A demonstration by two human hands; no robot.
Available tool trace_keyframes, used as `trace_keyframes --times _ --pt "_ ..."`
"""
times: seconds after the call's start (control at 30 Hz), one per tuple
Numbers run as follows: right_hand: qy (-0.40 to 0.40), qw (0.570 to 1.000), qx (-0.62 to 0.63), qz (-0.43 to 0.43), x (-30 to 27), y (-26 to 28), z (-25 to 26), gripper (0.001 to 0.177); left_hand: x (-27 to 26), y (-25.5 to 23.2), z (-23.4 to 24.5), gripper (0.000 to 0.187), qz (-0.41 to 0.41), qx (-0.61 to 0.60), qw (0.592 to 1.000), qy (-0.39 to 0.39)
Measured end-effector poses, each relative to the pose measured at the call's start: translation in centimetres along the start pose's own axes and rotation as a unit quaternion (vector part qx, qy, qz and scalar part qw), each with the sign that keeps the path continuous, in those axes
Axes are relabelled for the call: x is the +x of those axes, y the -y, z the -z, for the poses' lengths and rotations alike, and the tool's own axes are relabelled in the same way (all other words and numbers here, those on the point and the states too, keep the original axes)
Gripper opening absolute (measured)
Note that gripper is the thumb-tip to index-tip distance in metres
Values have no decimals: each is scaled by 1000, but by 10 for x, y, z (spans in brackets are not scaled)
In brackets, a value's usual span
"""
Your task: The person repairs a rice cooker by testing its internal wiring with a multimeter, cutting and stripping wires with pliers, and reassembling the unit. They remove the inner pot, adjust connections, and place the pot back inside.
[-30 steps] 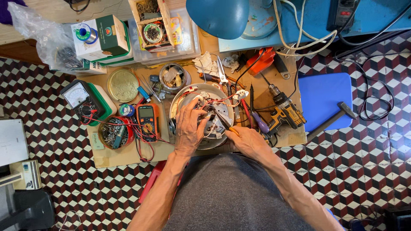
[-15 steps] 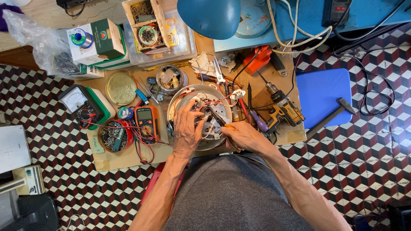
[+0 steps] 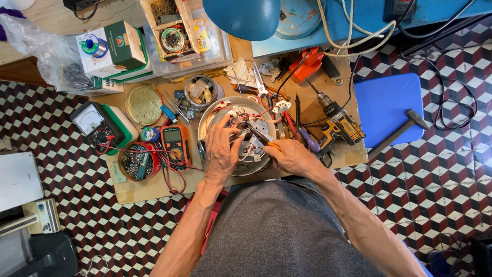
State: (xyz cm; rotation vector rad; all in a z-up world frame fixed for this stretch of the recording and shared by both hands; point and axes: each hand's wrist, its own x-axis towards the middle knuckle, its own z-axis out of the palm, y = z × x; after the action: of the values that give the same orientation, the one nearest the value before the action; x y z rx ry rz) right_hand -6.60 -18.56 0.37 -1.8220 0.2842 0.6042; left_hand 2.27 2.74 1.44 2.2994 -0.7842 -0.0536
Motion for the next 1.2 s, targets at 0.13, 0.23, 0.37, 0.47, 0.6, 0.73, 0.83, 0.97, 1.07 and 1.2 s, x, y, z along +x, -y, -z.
trace_keyframes --times 0.13,0.23,0.37,0.47,0.6,0.73,0.83,0.97,1.07,1.2 --pt "65 986 138 -71 -9 10 6 43 2 1 4 25 -2 12 1000 9" --pt "85 978 173 -74 -16 13 9 41 3 0 4 25 -3 15 1000 13" --pt "110 975 169 -98 -13 18 11 40 3 -2 5 25 -11 2 1000 10" --pt "98 974 166 -119 -10 19 11 39 4 -1 5 26 -9 4 1000 8" --pt "106 964 213 -120 -7 18 9 38 4 0 4 26 -15 17 1000 9" --pt "108 960 222 -130 -11 20 11 37 5 0 4 26 -15 17 1000 5" --pt "100 962 217 -130 -17 18 13 37 4 3 2 26 -15 19 1000 7" --pt "83 968 205 -119 -17 15 10 37 4 4 3 27 -28 28 999 8" --pt "81 970 202 -105 -18 14 11 38 7 -3 6 29 -20 27 999 8" --pt "83 979 165 -80 -22 14 11 42 3 -11 19 38 -24 3 1000 -15"
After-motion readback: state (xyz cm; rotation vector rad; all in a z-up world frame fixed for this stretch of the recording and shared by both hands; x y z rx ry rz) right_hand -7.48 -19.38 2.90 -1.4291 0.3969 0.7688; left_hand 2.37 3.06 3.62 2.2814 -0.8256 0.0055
